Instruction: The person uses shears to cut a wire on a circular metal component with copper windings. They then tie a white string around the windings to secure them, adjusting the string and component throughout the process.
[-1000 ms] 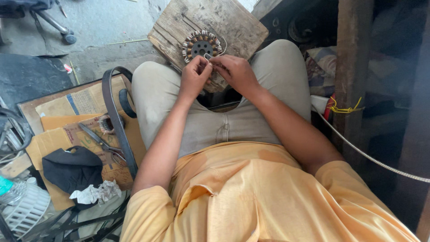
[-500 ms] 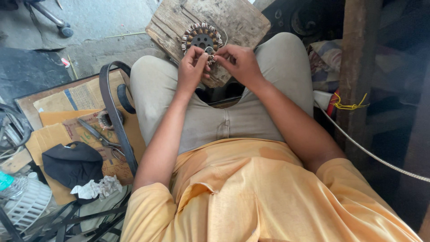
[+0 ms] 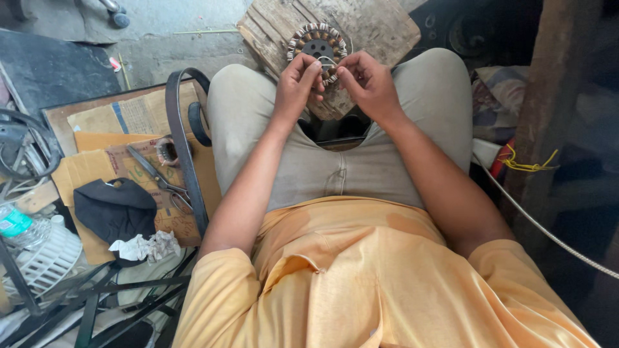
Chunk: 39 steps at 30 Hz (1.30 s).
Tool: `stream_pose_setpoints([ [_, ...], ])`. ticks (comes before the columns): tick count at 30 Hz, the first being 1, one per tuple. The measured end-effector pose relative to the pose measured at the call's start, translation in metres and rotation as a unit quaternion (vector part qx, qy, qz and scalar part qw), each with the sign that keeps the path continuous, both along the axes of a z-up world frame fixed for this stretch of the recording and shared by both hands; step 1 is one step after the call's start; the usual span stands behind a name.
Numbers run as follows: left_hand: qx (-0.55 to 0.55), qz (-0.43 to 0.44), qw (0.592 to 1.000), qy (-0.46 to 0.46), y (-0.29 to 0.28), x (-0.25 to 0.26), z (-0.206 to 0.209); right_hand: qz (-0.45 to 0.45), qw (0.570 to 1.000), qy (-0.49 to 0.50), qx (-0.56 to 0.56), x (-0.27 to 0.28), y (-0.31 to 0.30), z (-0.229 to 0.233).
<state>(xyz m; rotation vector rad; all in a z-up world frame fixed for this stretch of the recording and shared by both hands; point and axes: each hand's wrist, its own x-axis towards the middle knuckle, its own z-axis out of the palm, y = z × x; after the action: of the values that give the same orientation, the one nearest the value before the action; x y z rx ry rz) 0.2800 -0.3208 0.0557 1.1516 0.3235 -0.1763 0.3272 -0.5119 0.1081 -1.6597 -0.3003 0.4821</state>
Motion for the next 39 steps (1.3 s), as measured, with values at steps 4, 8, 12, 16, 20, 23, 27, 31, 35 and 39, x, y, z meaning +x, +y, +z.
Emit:
stream_pose_setpoints([
  [4,-0.033,-0.005,0.999,0.019,0.0,0.001,0.001,-0.005,0.999,0.04,-0.012,0.001,0.0,0.001],
  [8,-0.036,0.0,0.999,0.033,0.0,0.001,0.005,-0.011,0.998,0.056,0.002,0.002,-0.001,0.001],
  [12,0.014,-0.002,1.0,0.003,-0.002,0.001,0.016,-0.004,0.999,0.043,-0.002,0.002,-0.001,0.003],
  [16,0.119,-0.012,0.992,-0.046,-0.007,-0.002,0.034,0.01,0.998,-0.04,-0.04,0.0,-0.001,0.008],
  [20,0.236,0.02,0.961,-0.141,-0.005,-0.003,0.05,0.011,0.991,-0.116,-0.065,0.0,0.003,0.012],
  [23,0.314,0.044,0.92,-0.229,-0.006,-0.002,0.056,0.0,0.993,-0.101,-0.067,0.0,0.004,0.014],
  [27,0.33,0.056,0.92,-0.206,-0.009,-0.006,0.061,-0.005,0.991,-0.11,-0.073,0.001,0.004,0.015],
  [31,0.332,0.064,0.916,-0.214,-0.01,-0.007,0.062,0.002,0.989,-0.121,-0.084,0.001,0.003,0.016],
  [35,0.339,0.065,0.916,-0.205,-0.01,-0.007,0.06,0.006,0.988,-0.131,-0.08,0.0,0.004,0.015],
  [39,0.356,0.062,0.908,-0.211,-0.011,-0.007,0.059,0.011,0.987,-0.135,-0.084,0.0,0.004,0.016],
])
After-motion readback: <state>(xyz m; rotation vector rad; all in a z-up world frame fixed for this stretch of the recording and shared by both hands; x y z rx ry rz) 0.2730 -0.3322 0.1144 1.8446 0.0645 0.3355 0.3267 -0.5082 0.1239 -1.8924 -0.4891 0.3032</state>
